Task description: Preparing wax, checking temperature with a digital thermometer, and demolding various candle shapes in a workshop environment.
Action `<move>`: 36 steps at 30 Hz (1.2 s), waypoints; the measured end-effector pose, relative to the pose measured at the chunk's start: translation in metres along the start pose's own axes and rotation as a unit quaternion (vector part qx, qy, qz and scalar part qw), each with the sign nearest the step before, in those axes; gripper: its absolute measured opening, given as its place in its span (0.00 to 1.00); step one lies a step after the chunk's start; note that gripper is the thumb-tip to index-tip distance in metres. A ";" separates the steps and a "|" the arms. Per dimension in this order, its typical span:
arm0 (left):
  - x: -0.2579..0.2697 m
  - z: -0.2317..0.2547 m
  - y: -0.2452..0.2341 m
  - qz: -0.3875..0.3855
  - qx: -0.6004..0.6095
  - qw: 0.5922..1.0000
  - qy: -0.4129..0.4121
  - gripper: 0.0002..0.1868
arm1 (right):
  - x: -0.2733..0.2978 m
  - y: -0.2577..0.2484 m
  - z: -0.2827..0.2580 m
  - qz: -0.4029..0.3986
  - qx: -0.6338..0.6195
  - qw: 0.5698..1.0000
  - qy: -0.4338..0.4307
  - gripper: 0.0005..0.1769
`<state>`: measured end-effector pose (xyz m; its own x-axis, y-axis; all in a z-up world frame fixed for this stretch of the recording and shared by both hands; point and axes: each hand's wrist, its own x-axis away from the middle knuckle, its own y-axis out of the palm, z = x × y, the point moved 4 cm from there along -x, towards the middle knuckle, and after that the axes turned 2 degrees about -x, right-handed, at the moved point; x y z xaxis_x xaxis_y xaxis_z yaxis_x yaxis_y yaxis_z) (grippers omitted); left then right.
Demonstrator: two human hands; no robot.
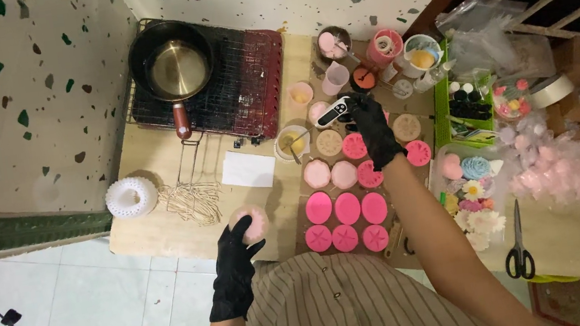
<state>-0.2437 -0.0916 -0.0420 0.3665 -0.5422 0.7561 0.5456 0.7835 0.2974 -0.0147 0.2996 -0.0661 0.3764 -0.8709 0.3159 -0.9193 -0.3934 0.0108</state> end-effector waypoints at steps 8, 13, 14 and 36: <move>-0.006 -0.006 -0.006 0.021 -0.003 0.999 -0.025 0.27 | -0.022 -0.012 0.026 0.024 -0.008 0.999 0.030 0.15; -0.011 -0.010 -0.007 0.009 0.011 1.000 -0.014 0.27 | -0.017 -0.009 0.018 0.026 -0.006 0.999 0.022 0.16; -0.010 -0.010 -0.005 0.015 0.012 1.000 -0.020 0.27 | -0.017 -0.009 0.018 0.027 0.000 0.999 0.019 0.16; -0.012 -0.010 -0.002 0.029 0.002 0.999 -0.034 0.27 | -0.026 -0.012 0.030 0.031 0.001 1.000 0.004 0.14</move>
<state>-0.2417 -0.0896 -0.0574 0.3446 -0.4748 0.8098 0.5218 0.8140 0.2551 -0.0105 0.3183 -0.1029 0.3185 -0.8908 0.3241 -0.9404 -0.3399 -0.0100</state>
